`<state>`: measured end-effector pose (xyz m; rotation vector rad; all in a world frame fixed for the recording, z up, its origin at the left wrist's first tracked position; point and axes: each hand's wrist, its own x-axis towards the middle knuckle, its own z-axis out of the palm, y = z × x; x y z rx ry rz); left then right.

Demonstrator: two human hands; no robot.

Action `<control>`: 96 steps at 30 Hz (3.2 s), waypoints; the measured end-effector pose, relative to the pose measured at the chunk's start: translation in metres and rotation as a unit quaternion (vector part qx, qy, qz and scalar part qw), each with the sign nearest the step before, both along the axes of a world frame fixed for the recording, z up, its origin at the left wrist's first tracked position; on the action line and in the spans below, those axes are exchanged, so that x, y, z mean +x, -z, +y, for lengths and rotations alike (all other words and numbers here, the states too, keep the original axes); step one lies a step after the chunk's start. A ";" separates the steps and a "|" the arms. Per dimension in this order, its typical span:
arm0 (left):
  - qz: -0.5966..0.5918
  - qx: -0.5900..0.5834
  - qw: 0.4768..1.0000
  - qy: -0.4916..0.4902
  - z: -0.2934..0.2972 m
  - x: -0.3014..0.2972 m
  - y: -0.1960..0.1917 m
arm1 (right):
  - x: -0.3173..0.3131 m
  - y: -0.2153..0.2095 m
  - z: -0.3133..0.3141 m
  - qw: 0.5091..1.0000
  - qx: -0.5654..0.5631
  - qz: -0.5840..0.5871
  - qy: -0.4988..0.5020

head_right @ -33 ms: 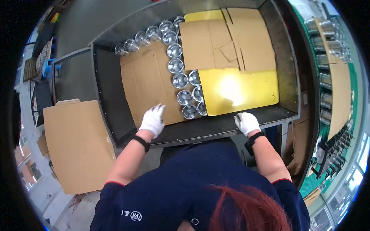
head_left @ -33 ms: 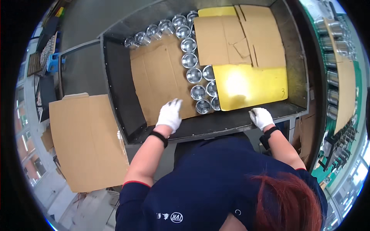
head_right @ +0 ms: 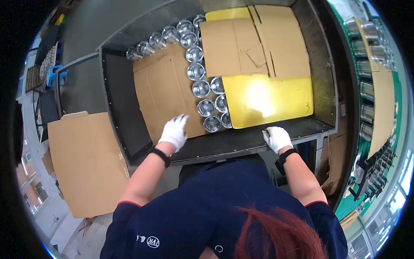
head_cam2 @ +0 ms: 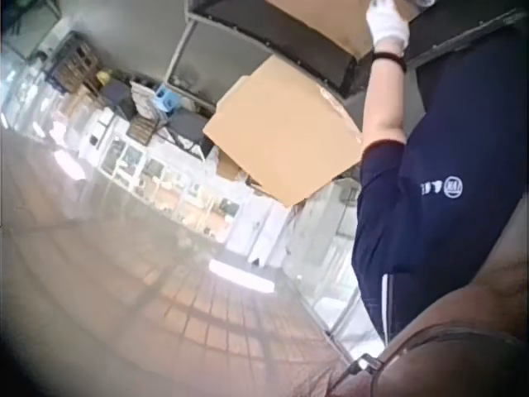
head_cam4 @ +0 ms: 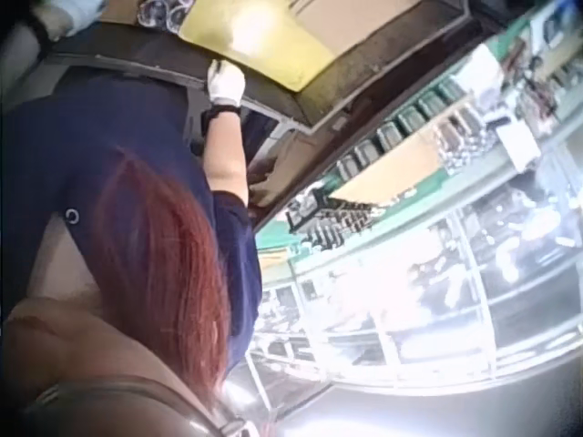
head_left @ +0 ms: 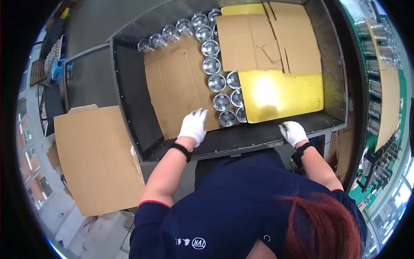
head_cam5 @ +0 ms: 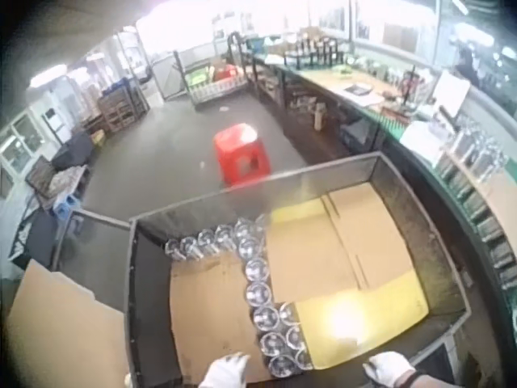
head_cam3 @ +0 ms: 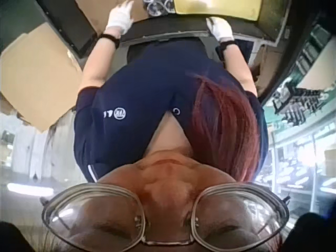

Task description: The person repeatedly picks up cylindrical metal parts and places them into a jig with gauges, then removes them and stacks them on a cardboard sheet. They also move stacks of these parts between trays and cardboard sheets.

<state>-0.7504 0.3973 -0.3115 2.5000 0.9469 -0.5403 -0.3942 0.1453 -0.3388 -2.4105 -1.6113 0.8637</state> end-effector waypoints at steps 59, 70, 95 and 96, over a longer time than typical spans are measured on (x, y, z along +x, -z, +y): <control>0.076 -0.090 0.991 0.060 0.043 -0.112 0.220 | -0.135 0.190 0.327 0.994 -0.105 0.011 0.006; 0.038 -0.043 0.997 0.054 0.035 -0.117 0.231 | -0.163 0.192 0.325 0.993 -0.046 -0.023 0.104; 0.093 -0.102 0.965 -0.222 0.054 -0.058 0.033 | 0.089 -0.267 0.054 0.857 0.239 0.274 0.365; 0.044 -0.119 0.956 -0.266 0.055 -0.061 0.039 | 0.109 -0.306 0.048 0.870 0.205 0.212 0.396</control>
